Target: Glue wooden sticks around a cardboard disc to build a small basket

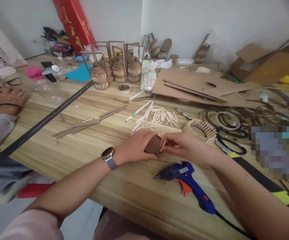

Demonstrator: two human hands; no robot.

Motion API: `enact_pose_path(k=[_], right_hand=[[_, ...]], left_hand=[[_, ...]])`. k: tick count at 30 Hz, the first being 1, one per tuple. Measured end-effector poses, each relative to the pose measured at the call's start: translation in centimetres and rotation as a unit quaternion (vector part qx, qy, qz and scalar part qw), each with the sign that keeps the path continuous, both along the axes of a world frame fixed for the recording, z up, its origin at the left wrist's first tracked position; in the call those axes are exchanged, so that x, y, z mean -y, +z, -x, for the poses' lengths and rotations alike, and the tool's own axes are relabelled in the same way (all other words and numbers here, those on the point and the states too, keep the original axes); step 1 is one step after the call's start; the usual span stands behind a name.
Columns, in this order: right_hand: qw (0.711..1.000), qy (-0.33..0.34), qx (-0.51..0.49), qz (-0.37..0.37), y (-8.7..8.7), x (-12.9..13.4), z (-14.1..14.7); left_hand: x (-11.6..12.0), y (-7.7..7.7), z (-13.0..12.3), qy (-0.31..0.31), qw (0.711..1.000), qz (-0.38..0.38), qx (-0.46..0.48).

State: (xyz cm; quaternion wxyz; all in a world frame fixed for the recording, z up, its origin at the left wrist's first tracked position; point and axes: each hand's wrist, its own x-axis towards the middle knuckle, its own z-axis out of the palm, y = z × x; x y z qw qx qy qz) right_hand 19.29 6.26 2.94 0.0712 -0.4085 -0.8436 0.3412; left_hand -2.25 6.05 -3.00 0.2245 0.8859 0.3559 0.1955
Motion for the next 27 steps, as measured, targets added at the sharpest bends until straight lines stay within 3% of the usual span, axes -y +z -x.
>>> enact_pose_path(k=[8,27], right_hand=[[0.999,0.037,0.01,0.003,-1.6,0.4,0.2],[0.988,0.129,-0.018,-0.081,-2.1,0.2,0.1]], left_hand=[[0.0,-0.1,-0.1,-0.007,1.0,-0.011,0.012],[0.0,0.1,-0.1,0.002,1.0,0.003,0.017]])
